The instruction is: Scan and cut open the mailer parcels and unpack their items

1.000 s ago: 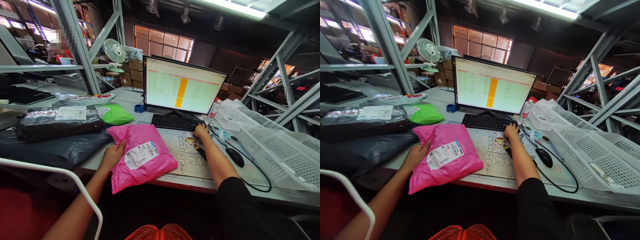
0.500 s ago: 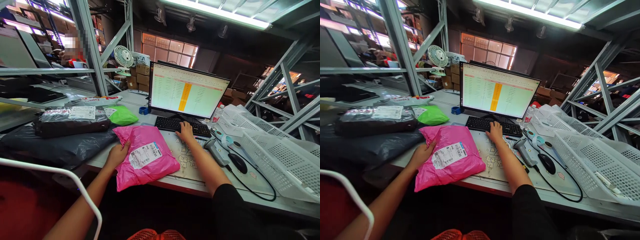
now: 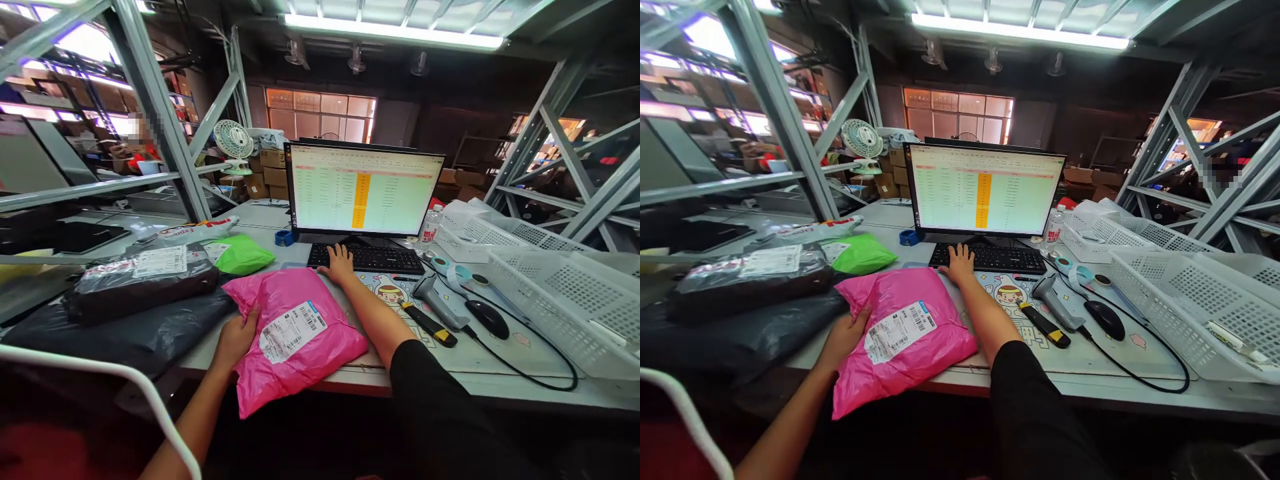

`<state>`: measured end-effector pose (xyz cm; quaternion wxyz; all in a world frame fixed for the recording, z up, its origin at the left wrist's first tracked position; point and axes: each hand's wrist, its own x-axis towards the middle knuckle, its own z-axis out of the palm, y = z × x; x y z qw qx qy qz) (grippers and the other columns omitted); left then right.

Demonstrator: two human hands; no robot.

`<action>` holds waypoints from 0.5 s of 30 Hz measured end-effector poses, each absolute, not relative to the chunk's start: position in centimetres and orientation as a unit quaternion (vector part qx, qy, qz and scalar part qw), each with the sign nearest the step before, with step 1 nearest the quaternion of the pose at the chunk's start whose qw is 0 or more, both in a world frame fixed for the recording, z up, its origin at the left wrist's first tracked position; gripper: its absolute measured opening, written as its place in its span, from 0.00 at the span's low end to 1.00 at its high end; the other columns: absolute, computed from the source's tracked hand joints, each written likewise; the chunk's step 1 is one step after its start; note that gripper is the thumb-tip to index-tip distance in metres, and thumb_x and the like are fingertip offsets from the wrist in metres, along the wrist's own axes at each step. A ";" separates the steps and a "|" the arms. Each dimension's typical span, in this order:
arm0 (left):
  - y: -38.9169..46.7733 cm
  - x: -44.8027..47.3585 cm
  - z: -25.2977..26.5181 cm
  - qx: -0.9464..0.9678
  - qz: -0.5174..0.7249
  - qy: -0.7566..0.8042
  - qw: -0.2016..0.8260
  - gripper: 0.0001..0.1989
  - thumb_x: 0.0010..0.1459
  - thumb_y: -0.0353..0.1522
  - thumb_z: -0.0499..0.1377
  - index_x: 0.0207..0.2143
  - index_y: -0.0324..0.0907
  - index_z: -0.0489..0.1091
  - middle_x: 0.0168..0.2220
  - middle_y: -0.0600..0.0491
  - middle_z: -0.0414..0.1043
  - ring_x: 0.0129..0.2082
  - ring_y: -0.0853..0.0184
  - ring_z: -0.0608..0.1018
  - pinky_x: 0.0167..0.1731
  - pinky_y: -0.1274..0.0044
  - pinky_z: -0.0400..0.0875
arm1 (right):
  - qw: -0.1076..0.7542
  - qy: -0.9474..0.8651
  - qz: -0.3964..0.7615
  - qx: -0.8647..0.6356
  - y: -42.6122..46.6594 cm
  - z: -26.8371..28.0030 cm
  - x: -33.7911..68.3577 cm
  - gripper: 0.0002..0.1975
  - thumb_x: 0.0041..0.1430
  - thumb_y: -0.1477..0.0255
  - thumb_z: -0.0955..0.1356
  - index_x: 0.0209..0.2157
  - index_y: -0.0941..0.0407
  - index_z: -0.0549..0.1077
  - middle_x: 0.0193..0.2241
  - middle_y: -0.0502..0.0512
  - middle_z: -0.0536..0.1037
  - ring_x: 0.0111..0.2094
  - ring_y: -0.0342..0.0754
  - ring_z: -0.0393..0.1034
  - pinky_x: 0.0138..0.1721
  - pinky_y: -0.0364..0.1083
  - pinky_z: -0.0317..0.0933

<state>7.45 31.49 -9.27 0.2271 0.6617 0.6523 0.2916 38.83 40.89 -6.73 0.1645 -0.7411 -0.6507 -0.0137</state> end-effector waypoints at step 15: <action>31.8 8.0 -9.5 0.668 0.318 0.637 0.215 0.31 0.59 0.54 0.47 0.10 0.47 0.53 0.15 0.52 0.52 0.20 0.65 0.61 0.26 0.73 0.48 | 0.123 -0.490 0.004 -0.863 31.9 -7.0 52.8 0.30 0.73 0.59 0.65 0.65 0.67 0.66 0.61 0.78 0.73 0.64 0.67 0.65 0.63 0.57 0.59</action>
